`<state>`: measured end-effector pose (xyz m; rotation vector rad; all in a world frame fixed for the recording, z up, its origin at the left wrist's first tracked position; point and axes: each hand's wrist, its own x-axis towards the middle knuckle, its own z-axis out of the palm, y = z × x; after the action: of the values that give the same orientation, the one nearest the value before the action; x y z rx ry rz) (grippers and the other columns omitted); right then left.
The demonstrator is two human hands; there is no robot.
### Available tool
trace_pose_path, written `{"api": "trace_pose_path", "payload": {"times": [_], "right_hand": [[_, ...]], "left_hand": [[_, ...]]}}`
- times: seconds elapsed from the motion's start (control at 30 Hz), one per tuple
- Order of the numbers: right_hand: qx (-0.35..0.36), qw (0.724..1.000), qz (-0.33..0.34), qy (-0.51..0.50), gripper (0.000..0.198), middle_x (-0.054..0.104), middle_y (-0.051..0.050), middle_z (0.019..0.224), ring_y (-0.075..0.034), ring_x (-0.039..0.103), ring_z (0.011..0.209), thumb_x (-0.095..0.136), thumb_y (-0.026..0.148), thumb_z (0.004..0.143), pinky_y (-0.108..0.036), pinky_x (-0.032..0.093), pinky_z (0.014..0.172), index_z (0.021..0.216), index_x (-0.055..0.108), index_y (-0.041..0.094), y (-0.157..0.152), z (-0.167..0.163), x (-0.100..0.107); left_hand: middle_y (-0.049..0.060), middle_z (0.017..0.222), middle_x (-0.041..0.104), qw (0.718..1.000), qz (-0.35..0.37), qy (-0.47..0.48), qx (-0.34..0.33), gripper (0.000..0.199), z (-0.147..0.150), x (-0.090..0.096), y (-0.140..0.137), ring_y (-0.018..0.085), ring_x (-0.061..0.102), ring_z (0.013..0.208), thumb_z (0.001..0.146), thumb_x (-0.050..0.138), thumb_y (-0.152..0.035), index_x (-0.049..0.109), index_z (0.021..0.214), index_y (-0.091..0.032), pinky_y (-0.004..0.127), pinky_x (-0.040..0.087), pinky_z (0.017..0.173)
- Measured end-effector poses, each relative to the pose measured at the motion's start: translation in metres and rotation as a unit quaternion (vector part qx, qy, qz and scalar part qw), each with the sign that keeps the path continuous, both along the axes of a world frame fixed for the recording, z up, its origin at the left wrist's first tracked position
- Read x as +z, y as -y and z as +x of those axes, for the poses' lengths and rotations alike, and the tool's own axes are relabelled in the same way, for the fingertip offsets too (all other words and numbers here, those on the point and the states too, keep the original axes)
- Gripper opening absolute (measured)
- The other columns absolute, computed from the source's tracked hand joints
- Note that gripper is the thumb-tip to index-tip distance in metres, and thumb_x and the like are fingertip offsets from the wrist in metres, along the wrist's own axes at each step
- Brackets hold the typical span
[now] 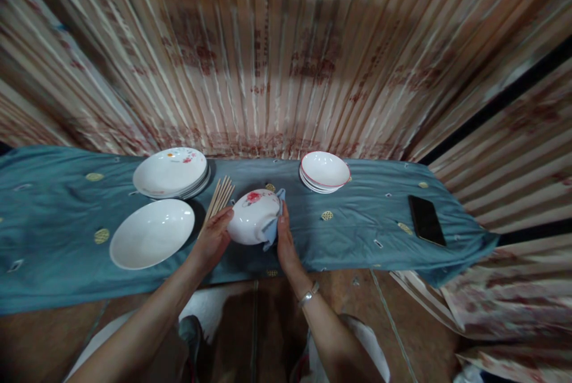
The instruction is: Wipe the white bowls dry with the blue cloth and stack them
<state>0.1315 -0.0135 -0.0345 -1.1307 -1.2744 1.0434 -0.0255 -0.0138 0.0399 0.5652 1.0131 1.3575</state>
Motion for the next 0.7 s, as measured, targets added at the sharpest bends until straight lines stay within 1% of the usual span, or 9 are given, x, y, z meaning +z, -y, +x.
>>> {"api": "trace_pose_path", "payload": {"times": [0.1,0.2,0.27,0.37,0.43,0.5,0.57,0.7], "right_hand": [[0.015,1.0,-0.002,-0.012,0.067,0.042,-0.007,0.154,-0.021,0.042,0.14,0.032,0.048,0.096,-0.046,0.041,0.111,0.156,0.015,0.023,0.0,0.005,-0.001],[0.043,0.999,-0.01,-0.011,0.073,0.039,-0.001,0.155,-0.023,0.043,0.139,0.044,0.042,0.089,-0.046,0.042,0.111,0.155,0.018,0.028,0.001,0.011,0.0],[0.05,0.999,-0.016,-0.012,0.075,0.036,0.002,0.157,-0.024,0.042,0.14,0.047,0.038,0.085,-0.048,0.041,0.111,0.154,0.02,0.031,0.003,0.015,0.003],[0.044,0.998,-0.03,-0.027,0.074,0.04,0.003,0.154,-0.025,0.039,0.142,0.054,0.032,0.079,-0.049,0.036,0.115,0.15,0.033,0.032,0.005,0.021,0.012],[0.04,0.998,-0.032,-0.042,0.073,0.044,0.002,0.152,-0.027,0.038,0.142,0.059,0.029,0.075,-0.049,0.033,0.116,0.146,0.041,0.031,0.004,0.026,0.02],[0.043,0.998,-0.026,-0.046,0.074,0.047,0.0,0.15,-0.028,0.041,0.141,0.062,0.028,0.072,-0.049,0.033,0.116,0.144,0.045,0.029,0.003,0.031,0.027],[0.049,0.998,-0.018,-0.037,0.075,0.049,-0.001,0.149,-0.028,0.043,0.14,0.064,0.029,0.071,-0.048,0.034,0.116,0.144,0.045,0.028,0.001,0.035,0.032],[0.051,0.999,-0.003,-0.014,0.077,0.047,-0.002,0.15,-0.029,0.042,0.14,0.066,0.032,0.071,-0.047,0.033,0.116,0.145,0.044,0.028,-0.001,0.042,0.037]], "left_hand": [[0.003,0.077,0.071,1.0,-0.008,-0.009,0.008,0.044,-0.001,0.0,-0.001,0.023,0.067,0.082,0.051,0.083,-0.043,0.067,0.082,-0.016,0.033,0.047,0.077],[0.004,0.08,0.072,0.999,-0.017,-0.019,0.023,0.043,-0.001,-0.004,-0.003,0.025,0.067,0.086,0.052,0.082,-0.041,0.067,0.084,-0.016,0.036,0.048,0.08],[0.005,0.082,0.072,0.999,-0.024,-0.014,0.032,0.042,-0.002,-0.007,-0.004,0.025,0.067,0.088,0.053,0.081,-0.04,0.067,0.085,-0.017,0.037,0.048,0.082],[0.004,0.083,0.071,0.999,-0.017,-0.006,0.028,0.039,-0.003,-0.008,-0.004,0.025,0.066,0.09,0.055,0.08,-0.04,0.067,0.085,-0.017,0.036,0.047,0.085],[0.004,0.08,0.071,1.0,0.0,-0.009,0.011,0.035,-0.003,-0.007,-0.004,0.023,0.065,0.087,0.057,0.079,-0.038,0.066,0.081,-0.017,0.034,0.047,0.084],[0.003,0.075,0.069,1.0,0.013,-0.013,-0.005,0.029,-0.002,-0.006,-0.003,0.021,0.064,0.08,0.06,0.077,-0.038,0.066,0.077,-0.017,0.032,0.047,0.079],[0.002,0.072,0.067,1.0,0.018,-0.015,-0.011,0.027,-0.001,-0.005,-0.002,0.018,0.061,0.075,0.062,0.075,-0.038,0.066,0.075,-0.016,0.03,0.046,0.074],[0.001,0.071,0.066,0.999,0.019,-0.015,-0.022,0.026,0.001,-0.003,0.0,0.016,0.058,0.071,0.062,0.076,-0.037,0.067,0.073,-0.015,0.028,0.044,0.069]]}}
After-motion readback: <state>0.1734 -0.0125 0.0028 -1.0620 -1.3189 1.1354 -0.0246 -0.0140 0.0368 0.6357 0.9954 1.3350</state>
